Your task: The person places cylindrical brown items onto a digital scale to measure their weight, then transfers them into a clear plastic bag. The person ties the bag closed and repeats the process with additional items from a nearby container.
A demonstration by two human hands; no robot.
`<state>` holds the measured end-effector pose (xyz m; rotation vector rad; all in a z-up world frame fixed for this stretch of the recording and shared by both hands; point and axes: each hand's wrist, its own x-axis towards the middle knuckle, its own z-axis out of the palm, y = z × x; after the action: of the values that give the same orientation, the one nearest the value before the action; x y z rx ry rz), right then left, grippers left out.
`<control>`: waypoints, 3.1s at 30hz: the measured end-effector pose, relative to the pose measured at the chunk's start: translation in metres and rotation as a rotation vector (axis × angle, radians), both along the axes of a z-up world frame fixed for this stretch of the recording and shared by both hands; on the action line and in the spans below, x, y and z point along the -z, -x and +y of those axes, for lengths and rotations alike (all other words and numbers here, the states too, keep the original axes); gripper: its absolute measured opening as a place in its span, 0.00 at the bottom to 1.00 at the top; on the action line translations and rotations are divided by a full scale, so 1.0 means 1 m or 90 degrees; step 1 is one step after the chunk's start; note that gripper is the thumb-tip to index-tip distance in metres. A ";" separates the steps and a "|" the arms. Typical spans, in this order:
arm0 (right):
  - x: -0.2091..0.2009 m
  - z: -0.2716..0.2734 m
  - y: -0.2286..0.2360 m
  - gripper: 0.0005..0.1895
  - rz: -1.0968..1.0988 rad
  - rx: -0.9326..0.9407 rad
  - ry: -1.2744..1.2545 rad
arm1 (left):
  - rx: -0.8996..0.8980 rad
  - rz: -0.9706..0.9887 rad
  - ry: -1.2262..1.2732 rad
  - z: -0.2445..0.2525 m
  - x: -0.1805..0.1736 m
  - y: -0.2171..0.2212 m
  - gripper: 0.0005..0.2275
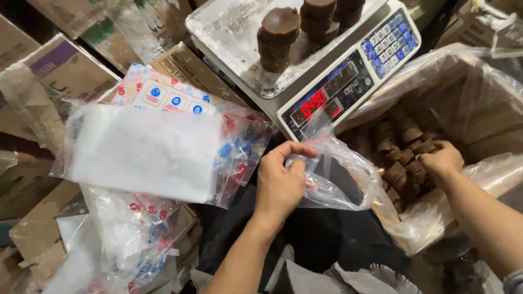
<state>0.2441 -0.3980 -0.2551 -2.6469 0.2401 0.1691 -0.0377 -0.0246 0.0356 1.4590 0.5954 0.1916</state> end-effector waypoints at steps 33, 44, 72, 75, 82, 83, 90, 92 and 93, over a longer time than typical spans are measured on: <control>-0.015 0.069 -0.053 0.21 -0.071 0.566 -0.079 | 0.031 0.029 0.009 -0.002 0.026 -0.037 0.13; -0.023 0.064 -0.048 0.20 0.036 0.455 -0.020 | 0.017 0.030 -0.009 0.004 0.019 -0.027 0.13; -0.277 0.158 -0.061 0.11 0.270 -0.260 -0.185 | 0.017 -0.040 0.033 0.021 -0.009 -0.004 0.12; -0.327 0.188 -0.058 0.12 0.140 -0.345 -0.263 | 0.010 -0.083 0.047 0.024 -0.019 0.003 0.12; -0.374 0.295 -0.040 0.13 0.017 -0.306 -0.445 | 0.004 -0.103 0.006 0.031 -0.039 0.026 0.11; -0.373 0.303 -0.038 0.13 0.028 -0.281 -0.477 | 0.003 -0.104 0.006 0.032 -0.042 0.029 0.11; -0.350 0.328 -0.063 0.14 0.131 -0.233 -0.639 | -0.009 -0.116 0.004 0.044 -0.053 0.046 0.12; -0.340 0.330 -0.073 0.15 0.168 -0.216 -0.663 | -0.012 -0.129 0.003 0.046 -0.053 0.048 0.11; -0.336 0.332 -0.078 0.16 0.184 -0.207 -0.657 | -0.014 -0.136 0.003 0.047 -0.053 0.049 0.11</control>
<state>0.3221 -0.0660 0.0808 -1.6046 -0.1641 0.6001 -0.0863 0.0223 0.0889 1.4073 0.4376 0.3576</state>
